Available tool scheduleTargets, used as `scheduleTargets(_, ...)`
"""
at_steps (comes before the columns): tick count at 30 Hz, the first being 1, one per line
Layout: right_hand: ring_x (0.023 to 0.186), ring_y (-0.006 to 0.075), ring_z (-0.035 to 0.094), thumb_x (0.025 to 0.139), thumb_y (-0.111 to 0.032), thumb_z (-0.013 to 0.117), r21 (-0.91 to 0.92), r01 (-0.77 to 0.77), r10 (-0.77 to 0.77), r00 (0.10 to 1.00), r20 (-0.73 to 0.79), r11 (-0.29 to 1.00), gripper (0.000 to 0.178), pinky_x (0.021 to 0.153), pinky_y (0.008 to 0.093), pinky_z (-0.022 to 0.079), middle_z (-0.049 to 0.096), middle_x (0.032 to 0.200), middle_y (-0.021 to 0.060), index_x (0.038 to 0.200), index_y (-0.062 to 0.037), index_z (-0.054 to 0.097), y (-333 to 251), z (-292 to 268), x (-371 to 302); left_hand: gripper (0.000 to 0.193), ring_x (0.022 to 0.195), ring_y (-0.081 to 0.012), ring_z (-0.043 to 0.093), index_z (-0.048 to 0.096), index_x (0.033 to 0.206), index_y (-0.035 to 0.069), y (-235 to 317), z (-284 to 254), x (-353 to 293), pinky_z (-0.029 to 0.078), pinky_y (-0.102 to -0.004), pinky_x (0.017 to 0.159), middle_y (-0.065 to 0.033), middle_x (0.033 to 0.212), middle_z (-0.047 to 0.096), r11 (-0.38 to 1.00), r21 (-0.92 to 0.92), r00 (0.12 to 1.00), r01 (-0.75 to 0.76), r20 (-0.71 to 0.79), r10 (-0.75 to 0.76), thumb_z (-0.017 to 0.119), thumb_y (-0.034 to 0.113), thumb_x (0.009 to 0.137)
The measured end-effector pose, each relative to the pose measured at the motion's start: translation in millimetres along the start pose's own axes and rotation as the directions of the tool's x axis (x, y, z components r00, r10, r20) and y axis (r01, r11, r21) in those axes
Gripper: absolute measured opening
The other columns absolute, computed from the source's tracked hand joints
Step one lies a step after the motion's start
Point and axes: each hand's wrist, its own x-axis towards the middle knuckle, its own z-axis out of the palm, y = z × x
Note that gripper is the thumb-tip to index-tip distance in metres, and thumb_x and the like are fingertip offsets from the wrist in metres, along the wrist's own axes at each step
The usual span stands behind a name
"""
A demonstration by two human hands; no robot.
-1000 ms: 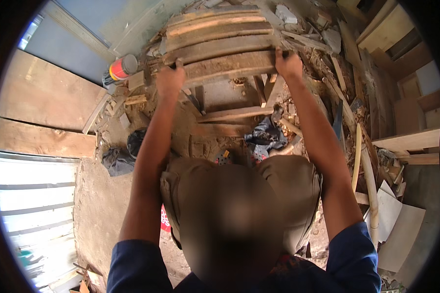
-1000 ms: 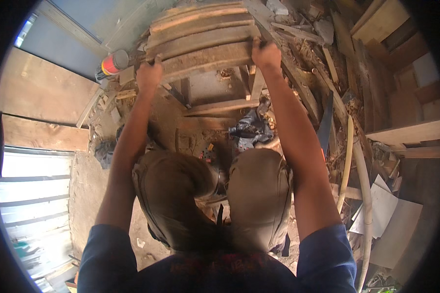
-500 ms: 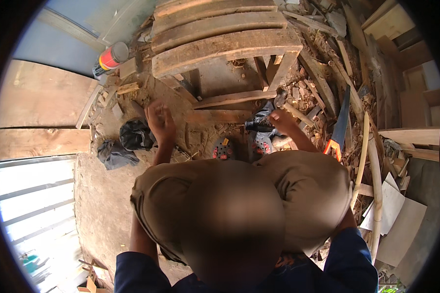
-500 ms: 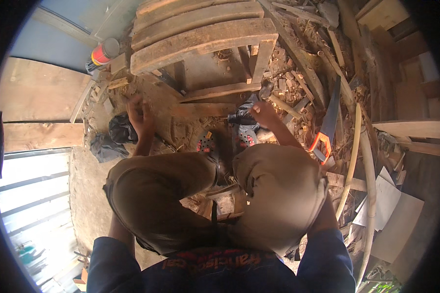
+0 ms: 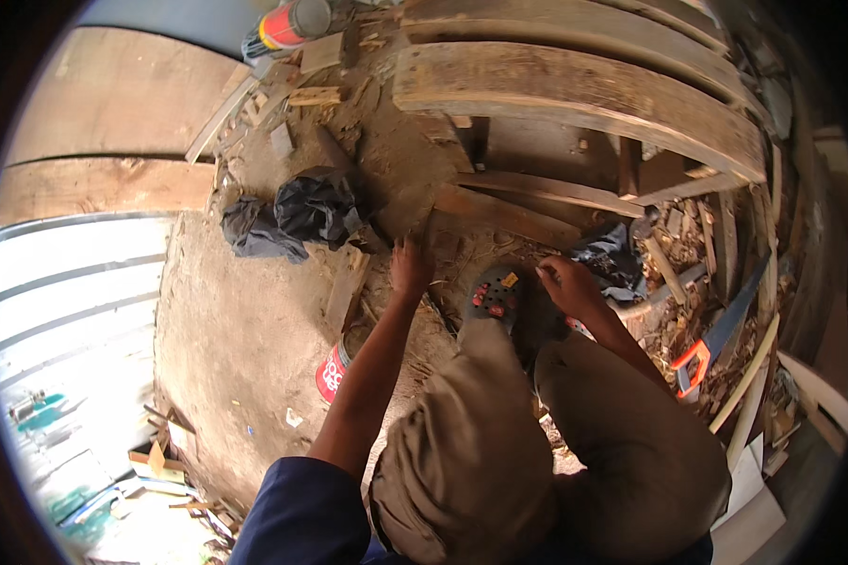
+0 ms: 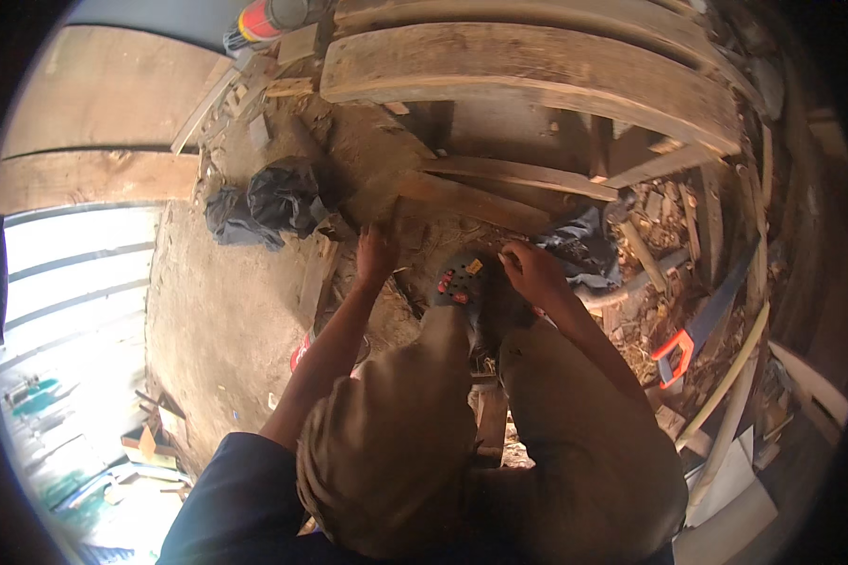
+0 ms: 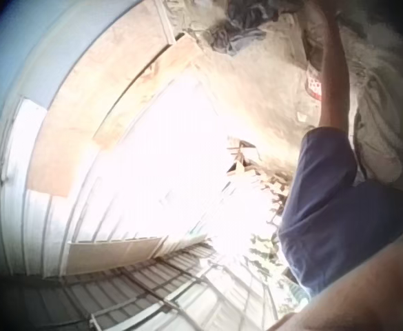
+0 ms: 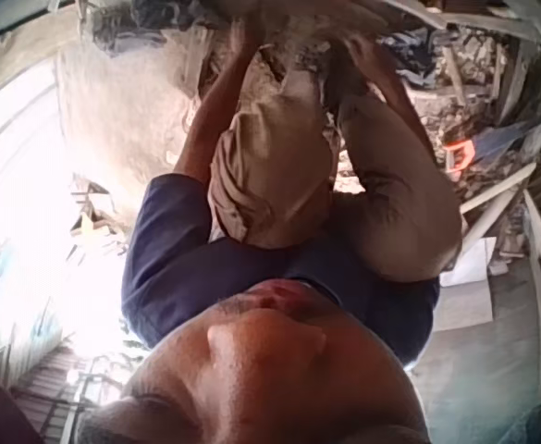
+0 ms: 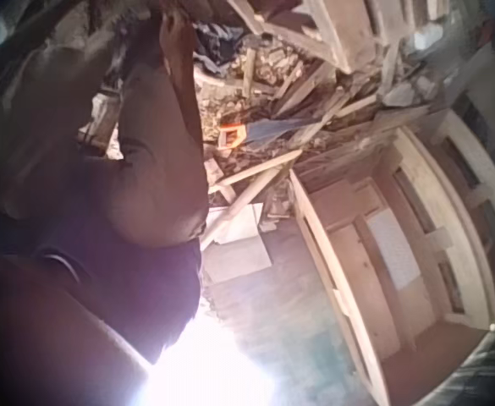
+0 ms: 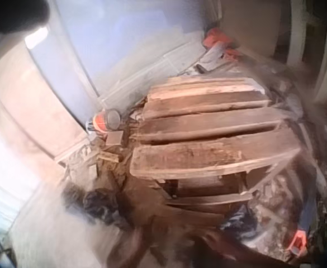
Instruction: The person is assembling a wooden structure using a hammer and nails. They repeatedly pick up nails, position them on the wood, and hammer them in. The person also adjusts the wooden pieces and uses a long wooden stick to align or secure parts of the structure.
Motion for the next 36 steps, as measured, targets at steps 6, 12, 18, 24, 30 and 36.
scheduleTargets(6,0.089,0.0400,0.070,0.096,-0.021,0.066,0.103,0.007,-0.004,1.000,-0.024,0.995,0.020,0.076,0.0448,0.055,0.072,0.095,0.0197,0.107,-0.0039,0.069,0.4,7.4,-2.7,0.033,0.114,-0.0398,0.063,0.064,0.119,0.001,37.8,-18.5,-1.5,0.050,-0.0462,0.097,-0.0199,0.117,0.069,0.933,-0.356,0.997,0.044,0.077,-0.018,0.071,0.014,0.088)
scheduleTargets(12,0.089,0.0375,0.072,0.097,-0.020,0.066,0.172,0.010,-0.007,1.000,-0.015,0.985,0.019,0.076,0.0414,0.055,0.073,0.095,0.0188,0.106,-0.0033,0.069,-19.4,-0.6,2.8,0.051,0.114,-0.0404,0.058,0.057,0.125,0.002,-4.2,-73.5,8.6,0.046,-0.0476,0.097,-0.0207,0.119,0.061,0.999,-0.003,0.911,0.054,-0.409,-0.050,0.079,0.022,0.084)
scheduleTargets(18,0.090,0.0347,0.073,0.097,-0.021,0.066,0.191,0.051,-0.049,0.999,-0.014,0.980,0.020,0.076,0.0385,0.055,0.073,0.095,0.0181,0.106,-0.0035,0.069,-22.4,-3.1,2.6,0.072,0.117,-0.0390,0.058,0.052,0.131,-0.002,-73.3,-93.0,-14.3,0.047,-0.0468,0.098,-0.0225,0.125,0.059,0.962,-0.027,0.961,0.273,-0.028,-0.274,0.088,0.029,0.077)
scheduleTargets(24,0.092,0.0248,0.072,0.095,-0.023,0.071,0.231,-0.082,0.097,0.994,-0.057,0.969,0.024,0.081,0.0360,0.055,0.074,0.095,0.0140,0.109,-0.0038,0.069,-8.1,-14.6,-7.6,0.077,0.119,-0.0349,0.061,0.050,0.138,-0.006,3.7,-90.3,20.0,0.050,-0.0426,0.098,-0.0220,0.125,0.063,0.968,-0.242,0.996,-0.069,0.037,0.080,0.086,0.027,0.079)
scheduleTargets(30,0.122,0.0377,0.060,0.073,-0.039,0.090,0.137,0.155,-0.140,0.984,-0.111,0.978,0.094,0.100,0.0428,0.052,0.052,0.142,0.0240,0.146,-0.0036,0.041,-34.1,-14.3,-1.9,0.078,0.116,-0.0311,0.065,0.049,0.141,-0.008,163.0,-105.7,42.6,0.050,-0.0391,0.098,-0.0236,0.125,0.065,0.726,-0.688,0.879,-0.015,0.337,0.338,0.083,0.031,0.082)
scheduleTargets(36,0.125,0.0369,0.059,0.073,-0.034,0.091,0.588,-0.187,0.316,0.941,-0.124,0.787,0.103,0.103,0.0447,0.051,0.053,0.137,0.0267,0.147,-0.0007,0.029,-40.1,-36.5,-25.3,0.077,0.125,-0.0319,0.060,0.045,0.146,-0.009,260.4,-77.3,55.2,0.042,-0.0423,0.110,-0.0253,0.132,0.063,0.592,-0.801,0.721,-0.088,0.359,0.593,0.078,0.028,0.086)
